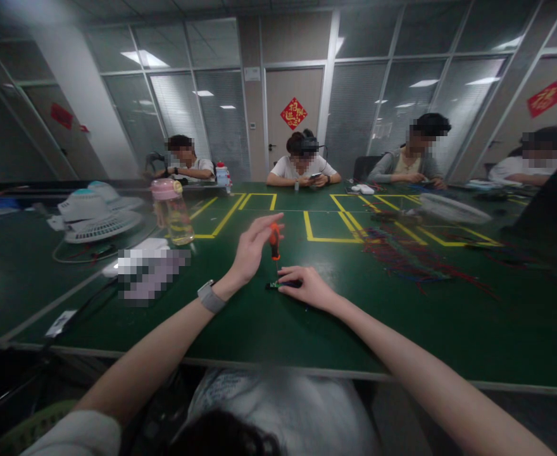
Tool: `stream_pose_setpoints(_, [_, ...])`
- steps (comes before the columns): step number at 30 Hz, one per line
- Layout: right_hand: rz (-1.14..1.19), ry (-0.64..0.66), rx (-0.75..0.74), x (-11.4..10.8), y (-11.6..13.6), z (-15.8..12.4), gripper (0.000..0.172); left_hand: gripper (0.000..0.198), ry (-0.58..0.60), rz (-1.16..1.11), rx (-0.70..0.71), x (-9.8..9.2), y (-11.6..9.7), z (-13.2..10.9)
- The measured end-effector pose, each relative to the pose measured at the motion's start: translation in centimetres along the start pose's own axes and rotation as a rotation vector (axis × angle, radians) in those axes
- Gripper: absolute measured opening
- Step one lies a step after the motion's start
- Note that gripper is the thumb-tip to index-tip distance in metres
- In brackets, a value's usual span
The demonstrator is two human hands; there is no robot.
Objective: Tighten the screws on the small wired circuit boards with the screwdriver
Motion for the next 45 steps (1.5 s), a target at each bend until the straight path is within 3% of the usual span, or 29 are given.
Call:
stream_pose_setpoints(3, [-0.002,0.001,0.002,0.0,0.0,0.0,0.021,0.031,0.011,-0.092,-0.044,0.4,0.5,-0.1])
stream_pose_setpoints(9, [-0.009,0.001,-0.002,0.0,0.1,0.0,0.020,0.022,-0.021,0.145,0.040,-0.5,-0.7,0.0])
stream_pose_setpoints(15, [-0.017,0.007,-0.001,0.0,0.0,0.0,0.022,0.031,-0.004,-0.096,-0.024,0.3,0.1,0.0])
stream_pose_setpoints(21, [-0.016,0.012,0.004,0.0,0.0,0.0,0.022,0.026,-0.009,0.058,0.017,-0.1,-0.2,-0.1])
stream_pose_setpoints(27, [-0.019,0.011,0.003,0.1,0.0,0.0,0.022,0.031,0.042,-0.143,-0.063,1.0,0.6,-0.2])
stream_pose_setpoints(33, [-0.023,0.004,-0.014,0.1,-0.2,0.0,0.021,0.026,0.010,0.097,0.012,0.1,-0.2,-0.2])
stream_pose_setpoints(39, [-0.016,0.006,-0.007,0.2,-0.4,0.0,0.022,0.032,0.060,-0.111,-0.050,1.2,0.4,-0.2])
stream_pose_setpoints(45, [-0.020,-0.002,-0.017,0.1,-0.2,0.0,0.021,0.025,0.015,0.134,0.046,0.1,-0.4,-0.2])
Point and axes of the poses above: each hand's wrist, its own z-axis towards the middle knuckle, its own x-axis out of the palm, y = z × x, the point moved 10 cm from there along z, towards the middle knuckle, and after that the axes turned 12 degrees about x, right-handed, at the moved point
